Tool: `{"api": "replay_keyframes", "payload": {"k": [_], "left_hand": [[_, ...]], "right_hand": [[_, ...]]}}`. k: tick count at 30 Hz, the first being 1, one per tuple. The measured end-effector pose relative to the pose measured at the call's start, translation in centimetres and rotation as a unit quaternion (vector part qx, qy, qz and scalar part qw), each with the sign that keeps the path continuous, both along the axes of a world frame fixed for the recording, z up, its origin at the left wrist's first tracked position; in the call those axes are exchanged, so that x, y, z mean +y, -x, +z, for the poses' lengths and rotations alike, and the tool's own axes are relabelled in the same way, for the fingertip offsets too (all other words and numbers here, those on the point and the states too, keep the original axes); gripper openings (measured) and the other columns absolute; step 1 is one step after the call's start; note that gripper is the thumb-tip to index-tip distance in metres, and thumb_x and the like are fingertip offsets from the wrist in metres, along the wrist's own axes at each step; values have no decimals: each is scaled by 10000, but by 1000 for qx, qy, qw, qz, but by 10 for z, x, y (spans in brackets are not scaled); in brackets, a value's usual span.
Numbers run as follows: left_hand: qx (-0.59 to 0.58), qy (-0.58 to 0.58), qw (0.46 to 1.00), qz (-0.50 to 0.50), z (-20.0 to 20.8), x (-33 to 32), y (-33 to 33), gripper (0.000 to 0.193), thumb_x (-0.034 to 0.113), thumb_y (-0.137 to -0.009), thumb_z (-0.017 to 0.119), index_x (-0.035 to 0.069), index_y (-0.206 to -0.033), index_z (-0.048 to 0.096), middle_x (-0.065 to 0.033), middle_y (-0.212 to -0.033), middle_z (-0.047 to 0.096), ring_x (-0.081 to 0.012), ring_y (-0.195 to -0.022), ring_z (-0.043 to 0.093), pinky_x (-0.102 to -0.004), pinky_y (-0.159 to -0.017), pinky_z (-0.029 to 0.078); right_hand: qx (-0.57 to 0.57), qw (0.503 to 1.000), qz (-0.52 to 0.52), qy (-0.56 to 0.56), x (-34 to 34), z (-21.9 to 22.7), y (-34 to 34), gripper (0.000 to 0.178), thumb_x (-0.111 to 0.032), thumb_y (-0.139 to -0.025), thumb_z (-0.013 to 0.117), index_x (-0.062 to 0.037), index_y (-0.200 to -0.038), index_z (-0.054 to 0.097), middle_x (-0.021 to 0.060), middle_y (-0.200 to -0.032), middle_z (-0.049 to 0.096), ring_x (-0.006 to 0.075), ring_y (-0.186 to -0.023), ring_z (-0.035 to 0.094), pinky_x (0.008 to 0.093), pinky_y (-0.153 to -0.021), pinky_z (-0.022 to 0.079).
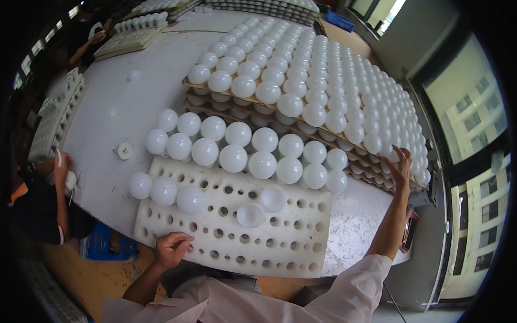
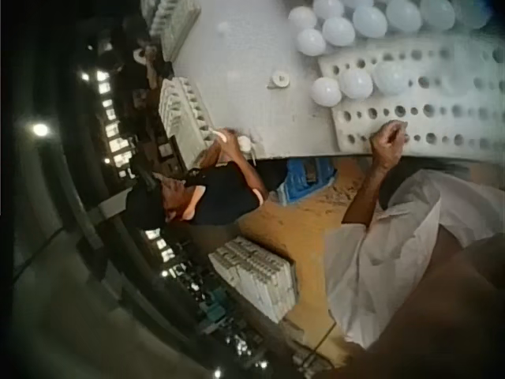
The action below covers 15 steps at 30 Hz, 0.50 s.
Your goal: The person assembles light bulbs by pressing plastic bulb covers onto light bulb bases by hand and placing the assembled bulbs into holes on a foam tray.
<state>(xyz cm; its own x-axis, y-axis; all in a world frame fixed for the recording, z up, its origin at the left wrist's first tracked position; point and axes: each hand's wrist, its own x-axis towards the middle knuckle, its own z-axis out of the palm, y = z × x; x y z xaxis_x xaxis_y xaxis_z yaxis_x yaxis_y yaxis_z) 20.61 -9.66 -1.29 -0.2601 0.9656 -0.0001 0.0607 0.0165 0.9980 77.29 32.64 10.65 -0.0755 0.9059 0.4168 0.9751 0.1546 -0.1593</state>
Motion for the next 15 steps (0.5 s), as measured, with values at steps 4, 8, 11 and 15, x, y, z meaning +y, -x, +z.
{"api": "replay_keyframes", "payload": {"k": [4,8,11,15], "left_hand": [[3,-35,999,-1,21,0,10,126,2,-858,598,-44,-962,651,-112,-886,705,-122,-717,678,-238,-632,538],[153,-187,960,139,61,-10,61,106,12,-854,596,-43,-927,651,-134,-874,709,-133,-734,680,-254,-640,534],[262,-137,910,292,68,24,139,142,25,-884,579,-40,-1003,623,-126,-916,711,-125,-790,675,-242,-674,523],[416,97,872,240,29,99,237,522,120,-806,670,28,-1291,501,-166,-1325,521,-268,-1228,497,-367,-1007,415]], "right_hand": [[-79,997,-8,-21,5,2,-30,607,-366,-691,769,-131,-1225,596,164,-1213,504,332,-1172,444,462,-1014,329],[-104,994,28,-18,24,-13,-31,572,-365,-771,723,-97,-1252,568,192,-1266,503,369,-1187,445,474,-1004,351],[-73,997,31,-10,27,-17,-30,585,-367,-760,729,-60,-1232,570,194,-1230,523,368,-1157,459,471,-996,352],[-41,999,21,4,31,-27,-27,600,-368,-748,734,-22,-1211,571,196,-1195,542,366,-1126,472,468,-987,353]]}}
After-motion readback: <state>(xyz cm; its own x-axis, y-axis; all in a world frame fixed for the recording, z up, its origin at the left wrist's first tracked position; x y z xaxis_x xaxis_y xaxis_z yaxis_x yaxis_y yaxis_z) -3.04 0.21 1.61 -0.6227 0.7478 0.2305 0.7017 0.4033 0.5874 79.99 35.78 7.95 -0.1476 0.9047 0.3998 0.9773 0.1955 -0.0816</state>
